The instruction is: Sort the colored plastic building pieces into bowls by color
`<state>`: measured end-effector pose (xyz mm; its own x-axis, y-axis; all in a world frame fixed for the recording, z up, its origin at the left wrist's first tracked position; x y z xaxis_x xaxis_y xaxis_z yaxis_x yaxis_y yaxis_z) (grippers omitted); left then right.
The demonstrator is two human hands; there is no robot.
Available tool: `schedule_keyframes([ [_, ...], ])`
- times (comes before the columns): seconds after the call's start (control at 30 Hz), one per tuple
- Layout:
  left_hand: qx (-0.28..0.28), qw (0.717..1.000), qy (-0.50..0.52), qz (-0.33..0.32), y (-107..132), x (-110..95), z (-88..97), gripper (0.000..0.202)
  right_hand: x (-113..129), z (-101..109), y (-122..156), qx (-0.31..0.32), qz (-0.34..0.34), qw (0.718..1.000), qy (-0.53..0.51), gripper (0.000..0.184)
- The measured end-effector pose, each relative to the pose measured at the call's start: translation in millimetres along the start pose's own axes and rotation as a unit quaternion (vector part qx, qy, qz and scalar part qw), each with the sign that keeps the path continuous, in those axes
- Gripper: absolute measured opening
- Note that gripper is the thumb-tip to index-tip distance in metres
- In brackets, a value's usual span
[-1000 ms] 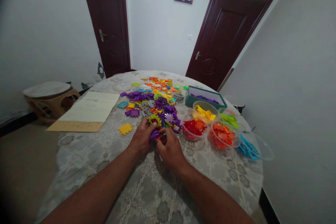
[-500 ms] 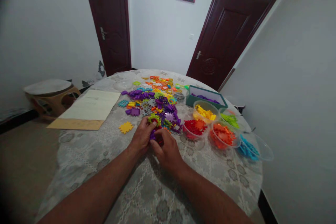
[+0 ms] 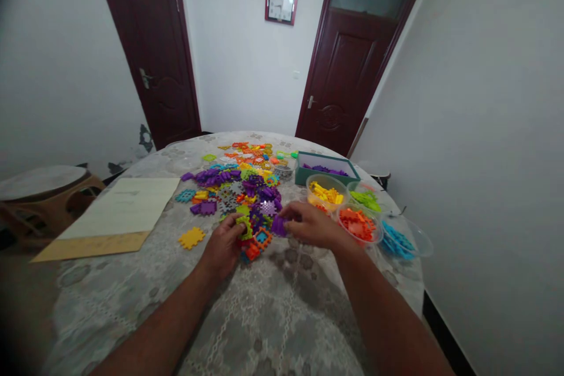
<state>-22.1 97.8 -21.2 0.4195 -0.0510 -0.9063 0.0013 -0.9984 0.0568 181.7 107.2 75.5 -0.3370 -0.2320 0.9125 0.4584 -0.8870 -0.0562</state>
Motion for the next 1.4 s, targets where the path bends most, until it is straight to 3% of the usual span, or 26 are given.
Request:
schedule_keyframes([
  [0.07, 0.007, 1.0, -0.01, 0.003, -0.1, 1.8, -1.7, 0.034, -4.6, 51.0, -19.5, -0.131, 0.012, 0.99, -0.045, 0.03],
  [0.17, 0.016, 0.999, -0.029, 0.01, 0.1, 4.0, -3.0, 0.035, -16.1, 119.5, -34.8, -0.353, 0.062, 0.925, -0.124, 0.047],
  [0.23, 0.024, 0.999, -0.037, 0.018, 0.8, 5.2, -3.8, 0.035, -24.3, 138.2, -38.1, -0.419, 0.081, 0.894, -0.136, 0.052],
  [0.27, 0.027, 0.999, -0.038, 0.022, 1.2, 5.6, -4.0, 0.036, -27.9, 138.4, -39.1, -0.423, 0.081, 0.893, -0.131, 0.05],
  [0.37, 0.033, 0.998, -0.041, 0.034, 2.5, 7.1, -4.4, 0.038, -34.6, 109.8, -35.0, -0.375, 0.064, 0.917, -0.12, 0.035],
  [0.5, 0.043, 0.996, -0.076, 0.013, 3.5, 5.0, -6.4, 0.034, -28.5, 34.7, -19.0, -0.236, 0.038, 0.967, -0.091, 0.025],
  [0.6, 0.061, 0.994, -0.095, -0.003, 3.5, 4.2, -9.3, 0.033, -22.2, -12.5, -7.4, -0.152, 0.012, 0.986, -0.07, 0.025],
  [0.73, 0.076, 0.992, -0.096, -0.004, 2.0, 8.3, -9.6, 0.039, -21.2, -44.4, 0.3, -0.104, -0.004, 0.991, -0.083, 0.031],
  [0.83, 0.083, 0.993, -0.089, -0.001, 1.2, 10.5, -9.6, 0.041, -22.2, -49.3, 2.6, -0.109, -0.003, 0.99, -0.084, 0.035],
  [1.0, 0.06, 0.993, -0.104, 0.003, 1.9, 6.7, -7.8, 0.038, -16.9, -35.5, 10.1, -0.109, -0.016, 0.992, -0.069, 0.033],
  [1.27, 0.009, 0.994, -0.109, 0.027, 1.6, 6.9, 0.2, 0.036, -19.3, -23.8, 28.6, 0.1, -0.071, 0.991, -0.051, 0.03],
  [1.33, 0.009, 0.994, -0.102, 0.038, 2.0, 8.8, 0.3, 0.036, -20.9, -7.9, 18.9, 0.086, -0.073, 0.993, -0.04, 0.029],
  [1.4, 0.005, 0.994, -0.096, 0.049, 2.5, 10.3, 1.0, 0.036, -18.1, 22.5, -0.4, 0.005, -0.054, 0.998, -0.026, 0.03],
])
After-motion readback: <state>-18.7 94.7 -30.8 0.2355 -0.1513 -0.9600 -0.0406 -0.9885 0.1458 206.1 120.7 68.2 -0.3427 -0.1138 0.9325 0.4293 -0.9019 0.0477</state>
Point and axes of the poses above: each hand's wrist, its own y-axis away from the middle knuckle, its own z-axis out of the back of the hand, x = y × z, the point moved 8 cm from there along -y, towards the middle knuckle, and after that the axes turned 10 degrees about -y, right-handed, at the moved point
